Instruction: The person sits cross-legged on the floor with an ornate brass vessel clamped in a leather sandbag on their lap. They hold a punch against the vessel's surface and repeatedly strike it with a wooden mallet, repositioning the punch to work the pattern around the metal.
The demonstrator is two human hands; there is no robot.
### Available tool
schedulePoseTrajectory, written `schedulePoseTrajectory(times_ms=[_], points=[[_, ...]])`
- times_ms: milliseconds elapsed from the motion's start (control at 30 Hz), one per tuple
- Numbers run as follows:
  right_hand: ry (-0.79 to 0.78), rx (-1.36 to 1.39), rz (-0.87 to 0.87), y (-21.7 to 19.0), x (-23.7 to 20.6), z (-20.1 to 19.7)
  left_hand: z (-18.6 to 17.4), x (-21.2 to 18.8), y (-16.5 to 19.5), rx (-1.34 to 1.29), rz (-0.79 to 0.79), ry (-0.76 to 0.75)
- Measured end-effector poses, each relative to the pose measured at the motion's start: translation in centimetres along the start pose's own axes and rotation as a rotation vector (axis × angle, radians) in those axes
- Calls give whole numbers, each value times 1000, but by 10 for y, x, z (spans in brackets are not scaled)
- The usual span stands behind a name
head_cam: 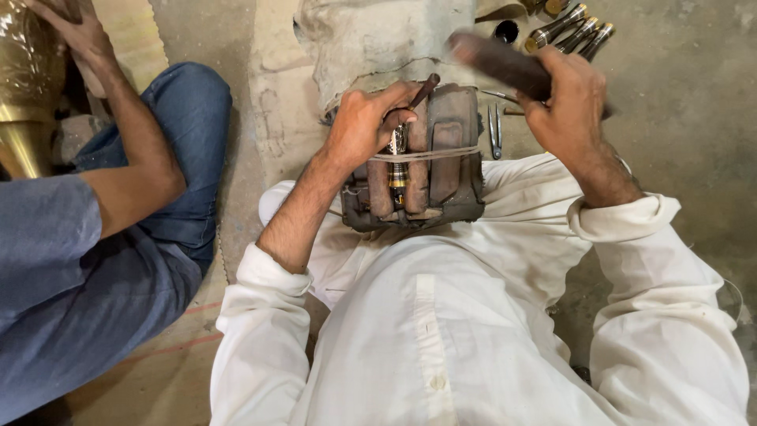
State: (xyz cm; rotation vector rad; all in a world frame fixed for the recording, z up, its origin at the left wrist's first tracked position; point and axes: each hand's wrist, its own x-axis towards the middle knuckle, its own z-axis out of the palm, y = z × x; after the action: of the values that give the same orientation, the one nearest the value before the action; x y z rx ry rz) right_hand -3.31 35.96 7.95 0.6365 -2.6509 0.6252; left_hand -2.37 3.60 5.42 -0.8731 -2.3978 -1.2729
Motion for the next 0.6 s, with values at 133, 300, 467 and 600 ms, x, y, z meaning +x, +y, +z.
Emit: schedulePoseTrajectory(times_ms=[133,300,467,600], points=[[5,-39,-46,-4,0,-2,-3,-1,1,29,-91,-48],[-46,-143,-72,-12,2,-7,-2,-8,-1,-35,-73,-3],[-105,-154,-72,-13,8,-5,13,-12,-9,-69,-179,100],[-94,-52,20,-13,11,3,20,-16,-10,17,-92,141]])
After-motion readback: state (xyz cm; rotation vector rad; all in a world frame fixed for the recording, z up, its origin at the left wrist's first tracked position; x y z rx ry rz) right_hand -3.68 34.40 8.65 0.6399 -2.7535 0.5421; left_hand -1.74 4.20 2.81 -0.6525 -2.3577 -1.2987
